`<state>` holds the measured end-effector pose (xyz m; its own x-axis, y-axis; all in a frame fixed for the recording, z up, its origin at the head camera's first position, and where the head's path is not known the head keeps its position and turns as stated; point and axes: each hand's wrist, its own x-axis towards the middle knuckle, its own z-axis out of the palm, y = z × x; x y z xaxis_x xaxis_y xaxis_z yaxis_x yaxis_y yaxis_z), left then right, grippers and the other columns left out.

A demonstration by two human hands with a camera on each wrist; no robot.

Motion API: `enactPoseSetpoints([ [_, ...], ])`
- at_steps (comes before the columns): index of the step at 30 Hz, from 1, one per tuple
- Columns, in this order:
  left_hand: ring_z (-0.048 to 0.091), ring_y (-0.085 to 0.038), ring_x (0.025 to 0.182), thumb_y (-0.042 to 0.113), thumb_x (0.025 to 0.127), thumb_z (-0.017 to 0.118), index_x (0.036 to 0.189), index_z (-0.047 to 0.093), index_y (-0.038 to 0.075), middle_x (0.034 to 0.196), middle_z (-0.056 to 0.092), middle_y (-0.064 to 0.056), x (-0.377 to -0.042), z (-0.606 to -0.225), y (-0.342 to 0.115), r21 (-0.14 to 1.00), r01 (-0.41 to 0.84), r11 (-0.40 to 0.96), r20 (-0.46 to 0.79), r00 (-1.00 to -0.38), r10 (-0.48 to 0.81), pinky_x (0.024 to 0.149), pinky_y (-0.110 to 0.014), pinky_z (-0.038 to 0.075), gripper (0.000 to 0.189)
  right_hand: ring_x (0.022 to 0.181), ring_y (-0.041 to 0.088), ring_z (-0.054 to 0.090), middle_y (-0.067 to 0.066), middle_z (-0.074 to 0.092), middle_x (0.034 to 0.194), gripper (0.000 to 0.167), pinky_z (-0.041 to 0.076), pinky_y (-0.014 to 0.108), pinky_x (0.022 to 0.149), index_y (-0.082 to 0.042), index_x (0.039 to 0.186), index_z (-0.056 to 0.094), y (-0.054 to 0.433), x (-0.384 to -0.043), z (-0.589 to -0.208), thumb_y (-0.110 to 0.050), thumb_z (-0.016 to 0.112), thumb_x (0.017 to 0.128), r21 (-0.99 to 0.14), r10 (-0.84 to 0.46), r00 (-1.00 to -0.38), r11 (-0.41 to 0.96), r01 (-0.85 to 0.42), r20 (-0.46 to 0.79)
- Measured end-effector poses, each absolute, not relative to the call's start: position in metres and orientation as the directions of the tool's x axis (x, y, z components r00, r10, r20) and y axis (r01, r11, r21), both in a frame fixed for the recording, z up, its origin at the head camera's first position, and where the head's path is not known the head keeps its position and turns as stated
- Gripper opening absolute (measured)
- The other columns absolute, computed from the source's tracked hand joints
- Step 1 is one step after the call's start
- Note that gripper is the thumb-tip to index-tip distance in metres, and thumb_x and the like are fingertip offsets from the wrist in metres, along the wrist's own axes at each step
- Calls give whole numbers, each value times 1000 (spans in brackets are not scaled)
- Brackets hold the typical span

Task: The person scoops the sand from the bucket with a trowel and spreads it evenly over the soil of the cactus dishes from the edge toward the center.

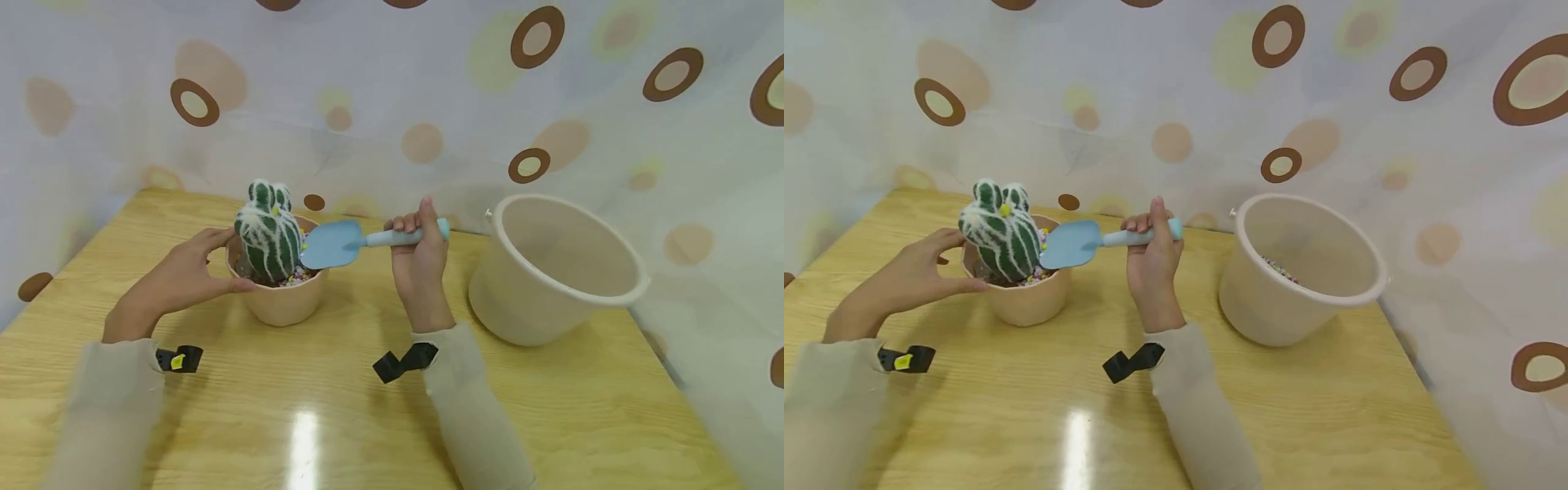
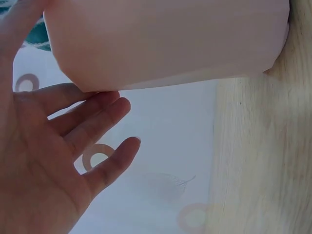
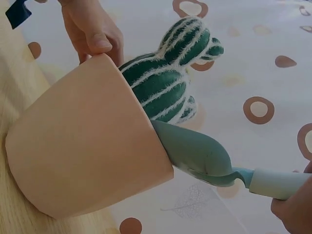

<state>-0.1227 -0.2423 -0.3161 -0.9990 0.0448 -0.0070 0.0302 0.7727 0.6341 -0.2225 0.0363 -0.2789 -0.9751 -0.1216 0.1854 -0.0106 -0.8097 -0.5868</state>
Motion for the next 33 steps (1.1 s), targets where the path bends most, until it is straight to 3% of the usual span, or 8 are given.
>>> enactPoseSetpoints([
  [8, 32, -45, 130, 36, 81, 75, 149, 25, 3, 146, 28, -27, -112, -320, -246, 671, 104, 734, 112, -993, 39, 90, -60, 41, 91, 51, 10, 49, -3, 47, 51, 46, 46, 26, 64, -12, 59, 45, 38, -230, -280, -24, 41, 103, -565, -107, -990, -824, 37, 91],
  [13, 36, -45, 123, 30, 84, 74, 147, 26, -3, 141, 30, -29, -105, -324, -241, 680, 128, 722, 178, -984, 6, 85, -59, 43, 86, 48, 10, 47, -4, 46, 49, 47, 45, 27, 62, -13, 58, 44, 41, -234, -275, -25, 42, 103, -567, -102, -994, -821, 62, 39],
  [21, 41, -41, 117, 26, 91, 65, 145, 28, -4, 134, 37, -27, -105, -330, -233, 691, 157, 706, 206, -978, 16, 82, -52, 43, 72, 55, 10, 47, -3, 47, 55, 39, 46, 26, 64, -12, 63, 46, 37, -232, -256, -19, 46, 101, -717, -83, -977, -692, -86, 198],
  [33, 41, -41, 117, 26, 93, 62, 147, 25, -4, 135, 36, -28, -101, -327, -232, 684, 146, 715, 188, -982, 20, 83, -55, 43, 72, 56, 10, 46, -2, 46, 57, 37, 44, 25, 63, -11, 64, 44, 30, -229, -245, -19, 47, 101, -774, -106, -976, -628, -82, 189],
])
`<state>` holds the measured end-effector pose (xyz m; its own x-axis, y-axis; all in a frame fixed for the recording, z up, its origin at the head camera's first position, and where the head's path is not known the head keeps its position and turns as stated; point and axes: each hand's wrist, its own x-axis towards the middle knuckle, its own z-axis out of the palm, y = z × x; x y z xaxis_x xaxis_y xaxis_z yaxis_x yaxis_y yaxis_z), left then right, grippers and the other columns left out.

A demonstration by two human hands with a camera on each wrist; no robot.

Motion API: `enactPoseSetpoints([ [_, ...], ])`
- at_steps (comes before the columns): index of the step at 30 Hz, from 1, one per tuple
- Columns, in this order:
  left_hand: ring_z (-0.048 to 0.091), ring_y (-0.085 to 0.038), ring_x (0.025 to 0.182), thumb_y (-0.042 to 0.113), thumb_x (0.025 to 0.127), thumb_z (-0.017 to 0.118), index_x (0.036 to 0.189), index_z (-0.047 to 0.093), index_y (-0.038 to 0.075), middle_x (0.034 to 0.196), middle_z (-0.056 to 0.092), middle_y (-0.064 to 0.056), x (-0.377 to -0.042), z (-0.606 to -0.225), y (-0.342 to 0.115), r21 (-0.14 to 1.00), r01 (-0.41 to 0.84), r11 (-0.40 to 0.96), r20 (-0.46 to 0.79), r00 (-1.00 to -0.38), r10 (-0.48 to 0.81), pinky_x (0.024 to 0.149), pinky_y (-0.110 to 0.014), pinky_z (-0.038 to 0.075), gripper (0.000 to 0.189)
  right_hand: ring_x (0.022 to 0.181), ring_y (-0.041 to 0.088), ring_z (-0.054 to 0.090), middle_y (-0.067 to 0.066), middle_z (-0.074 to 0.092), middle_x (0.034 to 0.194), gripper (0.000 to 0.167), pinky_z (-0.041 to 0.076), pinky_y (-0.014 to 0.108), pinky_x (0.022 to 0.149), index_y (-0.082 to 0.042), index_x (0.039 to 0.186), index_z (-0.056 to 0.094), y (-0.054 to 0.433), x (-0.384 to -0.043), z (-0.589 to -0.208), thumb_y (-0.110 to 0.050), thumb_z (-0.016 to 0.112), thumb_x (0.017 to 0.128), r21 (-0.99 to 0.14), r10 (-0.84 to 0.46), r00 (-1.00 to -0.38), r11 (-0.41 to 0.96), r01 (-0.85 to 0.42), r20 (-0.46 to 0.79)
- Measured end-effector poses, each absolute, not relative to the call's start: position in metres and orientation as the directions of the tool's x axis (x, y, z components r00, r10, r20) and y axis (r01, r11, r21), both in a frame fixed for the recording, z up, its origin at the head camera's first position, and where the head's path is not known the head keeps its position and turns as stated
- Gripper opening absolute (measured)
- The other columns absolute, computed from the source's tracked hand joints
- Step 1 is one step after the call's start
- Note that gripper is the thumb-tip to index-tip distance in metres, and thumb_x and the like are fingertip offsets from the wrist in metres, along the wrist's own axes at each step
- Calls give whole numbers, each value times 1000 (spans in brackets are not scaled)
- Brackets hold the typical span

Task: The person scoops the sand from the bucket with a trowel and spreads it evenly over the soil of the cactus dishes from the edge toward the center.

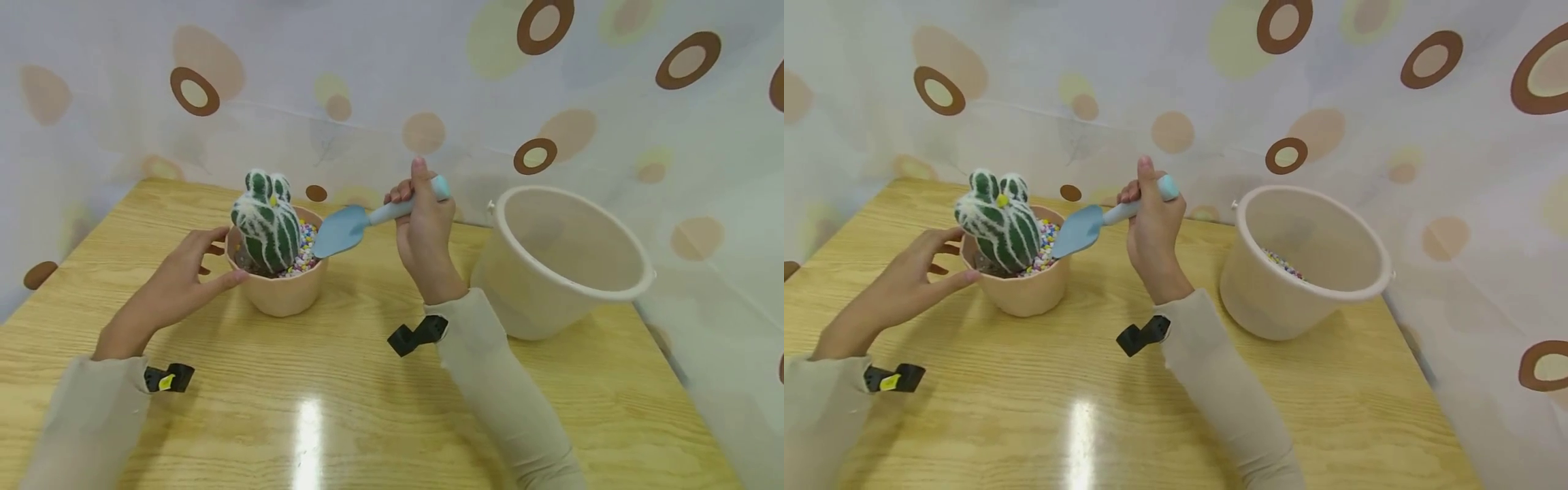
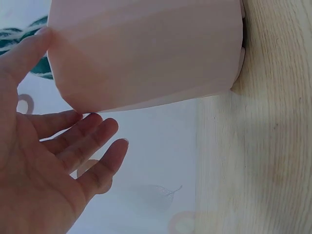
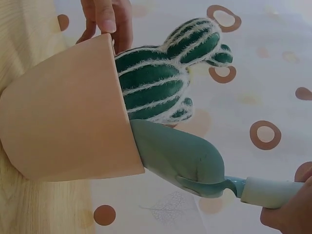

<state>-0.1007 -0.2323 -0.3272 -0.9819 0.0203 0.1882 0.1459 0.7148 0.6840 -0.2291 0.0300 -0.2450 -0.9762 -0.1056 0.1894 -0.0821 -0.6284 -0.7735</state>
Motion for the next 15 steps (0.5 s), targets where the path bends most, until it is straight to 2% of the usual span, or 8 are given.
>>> enactPoseSetpoints([
  [6, 44, -40, 115, 24, 93, 62, 142, 35, -3, 135, 37, -26, -94, -325, -226, 664, 167, 728, 244, -970, 0, 81, -54, 44, 62, 53, 10, 45, -2, 45, 55, 41, 43, 25, 61, -12, 61, 44, 40, -236, -242, -21, 49, 100, -749, -113, -987, -662, -11, 114],
  [15, 48, -43, 111, 22, 94, 61, 137, 39, -7, 131, 41, -27, -81, -325, -224, 626, 168, 761, 266, -964, -6, 80, -58, 47, 56, 50, 12, 44, -1, 43, 51, 41, 39, 26, 60, -11, 61, 43, 62, -242, -236, -19, 47, 101, -709, -164, -985, -701, 81, 49],
])
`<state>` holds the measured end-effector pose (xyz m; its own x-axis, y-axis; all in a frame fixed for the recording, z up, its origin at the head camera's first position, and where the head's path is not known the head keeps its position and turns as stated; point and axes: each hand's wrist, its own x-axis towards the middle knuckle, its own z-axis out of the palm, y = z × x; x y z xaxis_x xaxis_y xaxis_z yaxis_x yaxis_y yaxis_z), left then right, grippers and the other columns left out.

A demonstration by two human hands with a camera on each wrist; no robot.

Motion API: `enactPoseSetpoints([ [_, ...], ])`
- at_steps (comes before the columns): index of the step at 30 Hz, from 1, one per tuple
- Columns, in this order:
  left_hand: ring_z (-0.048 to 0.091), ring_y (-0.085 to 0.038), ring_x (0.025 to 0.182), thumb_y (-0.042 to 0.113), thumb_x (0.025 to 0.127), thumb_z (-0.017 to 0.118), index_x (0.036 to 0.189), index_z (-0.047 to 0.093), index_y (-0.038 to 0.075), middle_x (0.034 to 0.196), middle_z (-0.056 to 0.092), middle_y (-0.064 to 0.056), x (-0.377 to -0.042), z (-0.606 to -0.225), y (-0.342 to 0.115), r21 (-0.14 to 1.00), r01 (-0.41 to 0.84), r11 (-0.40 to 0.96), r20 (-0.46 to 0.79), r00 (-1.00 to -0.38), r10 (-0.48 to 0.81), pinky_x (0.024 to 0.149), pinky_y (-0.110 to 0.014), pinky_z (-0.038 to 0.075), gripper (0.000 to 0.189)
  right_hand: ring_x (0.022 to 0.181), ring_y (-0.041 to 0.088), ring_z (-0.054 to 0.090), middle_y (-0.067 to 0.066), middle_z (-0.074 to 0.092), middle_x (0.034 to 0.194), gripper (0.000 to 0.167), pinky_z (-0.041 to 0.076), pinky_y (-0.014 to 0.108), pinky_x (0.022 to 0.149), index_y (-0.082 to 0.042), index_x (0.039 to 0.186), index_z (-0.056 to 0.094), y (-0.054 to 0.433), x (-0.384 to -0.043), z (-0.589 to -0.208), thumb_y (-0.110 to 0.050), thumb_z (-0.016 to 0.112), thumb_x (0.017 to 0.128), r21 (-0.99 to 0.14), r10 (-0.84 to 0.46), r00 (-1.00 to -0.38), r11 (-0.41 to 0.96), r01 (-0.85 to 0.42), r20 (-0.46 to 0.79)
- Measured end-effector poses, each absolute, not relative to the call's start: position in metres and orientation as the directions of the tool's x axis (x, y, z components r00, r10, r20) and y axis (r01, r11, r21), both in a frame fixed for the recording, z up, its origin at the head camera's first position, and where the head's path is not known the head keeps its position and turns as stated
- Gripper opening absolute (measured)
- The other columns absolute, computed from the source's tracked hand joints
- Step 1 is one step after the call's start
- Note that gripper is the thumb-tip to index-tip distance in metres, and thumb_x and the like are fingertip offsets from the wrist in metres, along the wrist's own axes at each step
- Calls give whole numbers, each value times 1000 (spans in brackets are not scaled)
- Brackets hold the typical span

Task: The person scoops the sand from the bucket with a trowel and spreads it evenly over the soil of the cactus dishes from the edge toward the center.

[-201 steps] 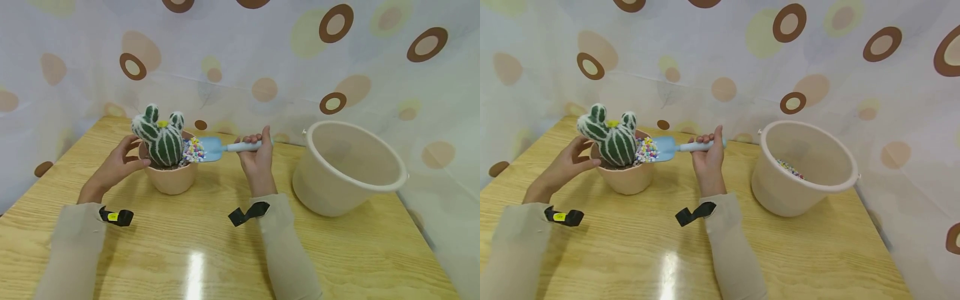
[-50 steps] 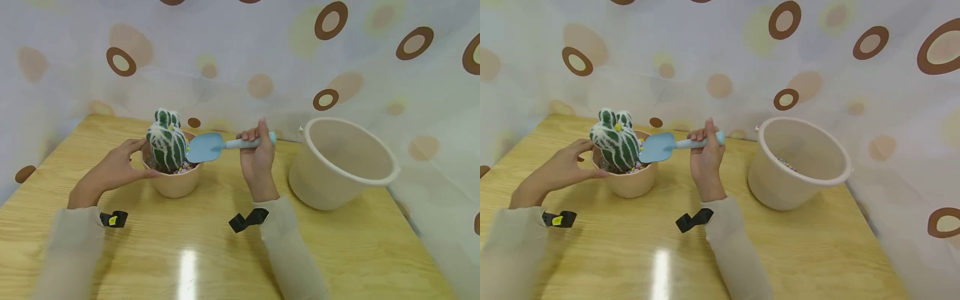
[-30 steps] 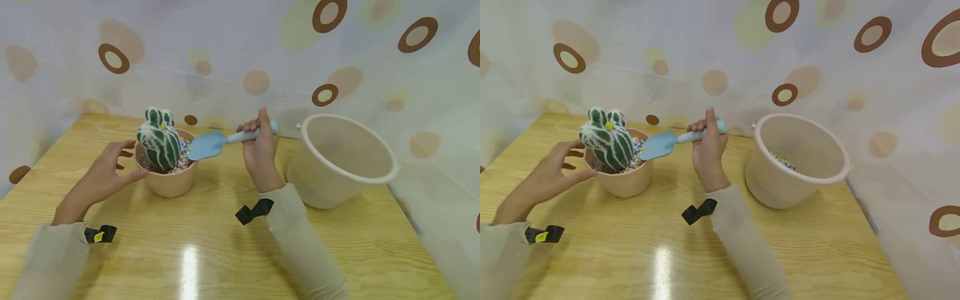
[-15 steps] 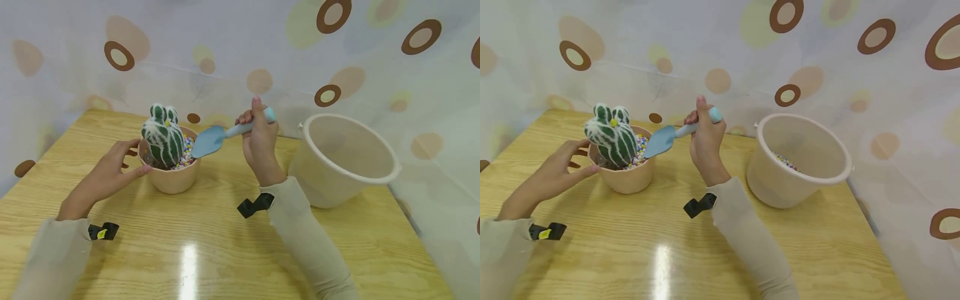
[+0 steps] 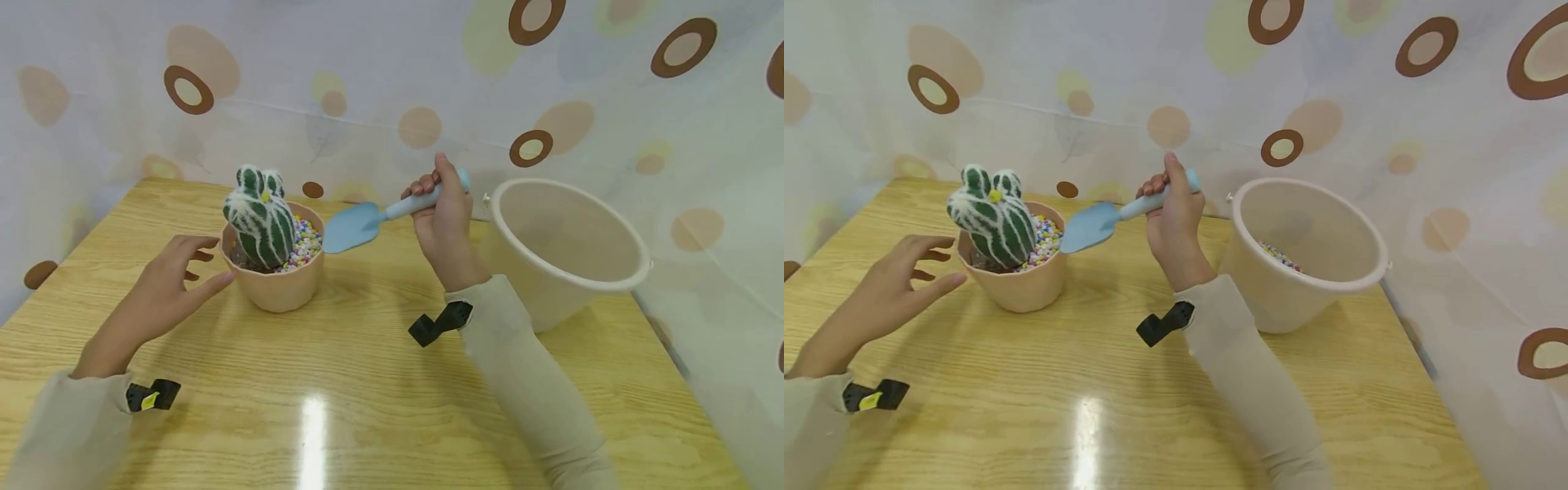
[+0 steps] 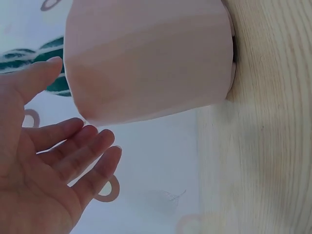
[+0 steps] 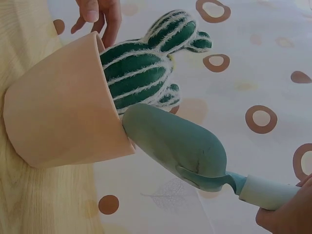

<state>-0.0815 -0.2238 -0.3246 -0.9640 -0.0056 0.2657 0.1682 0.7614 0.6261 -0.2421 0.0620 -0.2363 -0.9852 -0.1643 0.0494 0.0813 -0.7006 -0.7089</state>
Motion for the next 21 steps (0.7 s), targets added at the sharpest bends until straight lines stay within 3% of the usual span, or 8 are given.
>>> enactPoseSetpoints([
  [8, 51, -41, 108, 19, 93, 63, 129, 47, -7, 125, 47, -25, -72, -319, -214, 564, 211, 798, 297, -954, 42, 78, -56, 47, 47, 50, 12, 42, -2, 41, 51, 41, 37, 26, 64, -12, 62, 40, 86, -243, -227, -18, 43, 102, -740, -167, -986, -663, 114, -3],
  [21, 61, -39, 97, 17, 92, 63, 113, 60, -4, 106, 64, -22, -67, -314, -179, 525, 196, 828, 352, -936, -1, 76, -55, 48, 30, 48, 14, 40, 1, 40, 50, 39, 37, 27, 61, -9, 63, 39, 136, -247, -213, -14, 44, 101, -736, -101, -995, -671, 84, -21],
])
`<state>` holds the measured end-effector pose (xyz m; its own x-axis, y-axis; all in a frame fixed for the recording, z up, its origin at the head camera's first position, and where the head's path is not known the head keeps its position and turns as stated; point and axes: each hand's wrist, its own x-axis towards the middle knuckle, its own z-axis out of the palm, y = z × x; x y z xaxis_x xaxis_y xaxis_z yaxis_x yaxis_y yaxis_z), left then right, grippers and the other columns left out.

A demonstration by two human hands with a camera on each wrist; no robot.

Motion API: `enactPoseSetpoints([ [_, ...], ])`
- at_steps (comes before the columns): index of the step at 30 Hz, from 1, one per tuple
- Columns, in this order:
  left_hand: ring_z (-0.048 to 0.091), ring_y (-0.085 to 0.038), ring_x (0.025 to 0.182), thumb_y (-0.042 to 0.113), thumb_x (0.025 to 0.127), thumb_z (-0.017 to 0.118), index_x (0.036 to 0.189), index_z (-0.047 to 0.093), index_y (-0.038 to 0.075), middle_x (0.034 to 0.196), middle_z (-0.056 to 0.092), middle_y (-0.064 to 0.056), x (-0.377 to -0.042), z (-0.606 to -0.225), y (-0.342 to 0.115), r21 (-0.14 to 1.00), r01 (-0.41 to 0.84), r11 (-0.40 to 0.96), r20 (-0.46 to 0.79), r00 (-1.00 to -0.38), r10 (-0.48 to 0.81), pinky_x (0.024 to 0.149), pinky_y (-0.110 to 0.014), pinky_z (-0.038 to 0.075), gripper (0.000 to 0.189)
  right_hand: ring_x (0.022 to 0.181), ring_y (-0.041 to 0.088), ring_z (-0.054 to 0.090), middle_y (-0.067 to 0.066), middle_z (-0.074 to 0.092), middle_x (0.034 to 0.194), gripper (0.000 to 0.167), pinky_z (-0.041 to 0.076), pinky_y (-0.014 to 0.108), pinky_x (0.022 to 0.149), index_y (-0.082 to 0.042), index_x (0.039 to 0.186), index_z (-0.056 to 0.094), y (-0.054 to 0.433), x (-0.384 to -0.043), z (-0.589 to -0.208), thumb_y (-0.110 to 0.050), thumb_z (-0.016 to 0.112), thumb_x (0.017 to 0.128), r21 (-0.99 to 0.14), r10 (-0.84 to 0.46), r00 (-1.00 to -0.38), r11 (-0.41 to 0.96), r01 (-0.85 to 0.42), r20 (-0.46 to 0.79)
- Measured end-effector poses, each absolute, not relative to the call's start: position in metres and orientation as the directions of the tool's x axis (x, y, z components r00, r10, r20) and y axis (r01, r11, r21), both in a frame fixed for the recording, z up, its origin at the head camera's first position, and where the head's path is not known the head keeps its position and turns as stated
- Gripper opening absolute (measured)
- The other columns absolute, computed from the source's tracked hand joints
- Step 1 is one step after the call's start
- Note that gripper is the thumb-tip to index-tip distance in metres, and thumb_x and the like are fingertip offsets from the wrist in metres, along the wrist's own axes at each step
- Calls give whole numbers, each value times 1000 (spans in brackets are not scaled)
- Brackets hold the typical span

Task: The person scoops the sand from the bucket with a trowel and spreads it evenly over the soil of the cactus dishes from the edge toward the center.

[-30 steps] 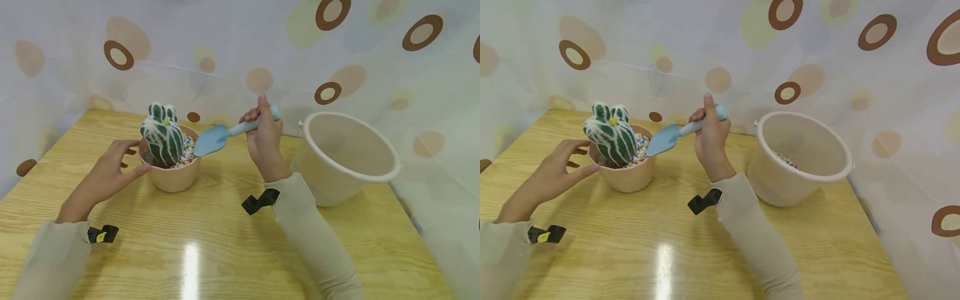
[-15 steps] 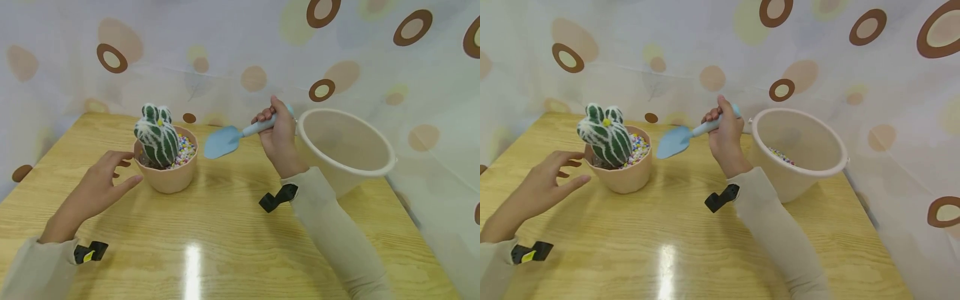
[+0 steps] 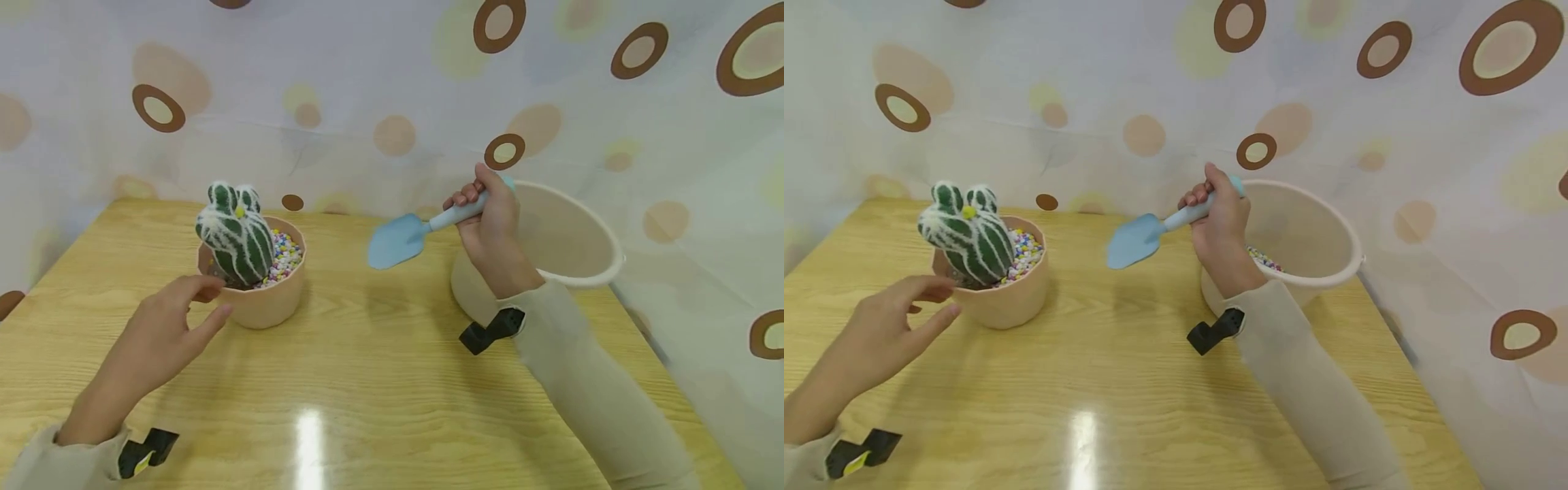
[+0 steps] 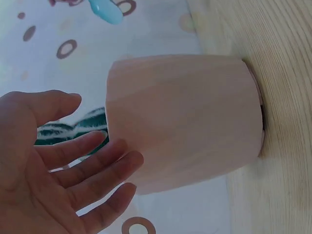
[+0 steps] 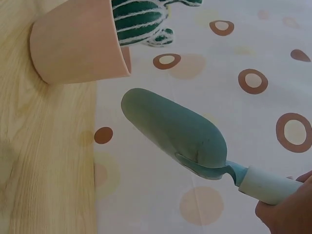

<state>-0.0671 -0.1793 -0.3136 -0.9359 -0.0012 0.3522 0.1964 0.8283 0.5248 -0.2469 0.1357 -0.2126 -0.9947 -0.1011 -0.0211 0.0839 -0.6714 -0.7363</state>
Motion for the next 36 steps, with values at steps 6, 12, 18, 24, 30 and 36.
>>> enactPoseSetpoints([
  [6, 65, -34, 100, 21, 96, 59, 118, 59, 1, 109, 68, -17, -70, -306, -157, 595, 218, 774, 270, -961, 63, 80, -52, 50, 30, 48, 14, 40, 0, 41, 51, 37, 38, 27, 61, -9, 63, 39, 152, -248, -207, -13, 45, 100, -749, -96, -995, -658, 71, -10],
  [12, 62, -36, 108, 22, 96, 58, 129, 50, 0, 118, 64, -21, -79, -304, -130, 654, 237, 719, 217, -969, 121, 84, -50, 51, 41, 49, 14, 40, 0, 41, 52, 37, 39, 26, 60, -8, 63, 40, 170, -246, -201, -12, 46, 100, -762, -99, -995, -645, 54, 13],
  [18, 55, -38, 118, 30, 98, 54, 137, 41, 0, 129, 57, -23, -94, -300, -107, 641, 213, 737, 176, -976, 128, 92, -54, 46, 52, 47, 15, 40, 2, 41, 51, 37, 37, 27, 60, -6, 63, 40, 187, -246, -191, -10, 46, 99, -738, -70, -998, -673, 53, -8],
  [24, 47, -41, 124, 25, 97, 55, 140, 35, -5, 134, 49, -27, -110, -299, -90, 664, 189, 724, 144, -982, 124, 96, -56, 42, 56, 46, 18, 39, 5, 40, 51, 35, 37, 30, 58, -5, 65, 39, 209, -249, -183, -9, 48, 98, -693, -54, -998, -719, 62, -34],
  [30, 42, -44, 126, 26, 97, 52, 142, 30, -6, 141, 36, -29, -126, -300, -73, 677, 161, 719, 120, -987, 108, 99, -57, 39, 59, 48, 21, 40, 7, 41, 52, 36, 37, 32, 61, -4, 65, 39, 227, -251, -179, -10, 47, 99, -651, -87, -996, -755, 83, -25],
  [36, 46, -43, 122, 29, 97, 52, 144, 30, -5, 141, 37, -29, -150, -302, -57, 664, 152, 732, 109, -988, 106, 98, -54, 42, 61, 47, 23, 42, 8, 42, 51, 37, 38, 34, 61, -3, 63, 40, 241, -254, -174, -10, 46, 100, -640, -105, -994, -764, 85, -6],
])
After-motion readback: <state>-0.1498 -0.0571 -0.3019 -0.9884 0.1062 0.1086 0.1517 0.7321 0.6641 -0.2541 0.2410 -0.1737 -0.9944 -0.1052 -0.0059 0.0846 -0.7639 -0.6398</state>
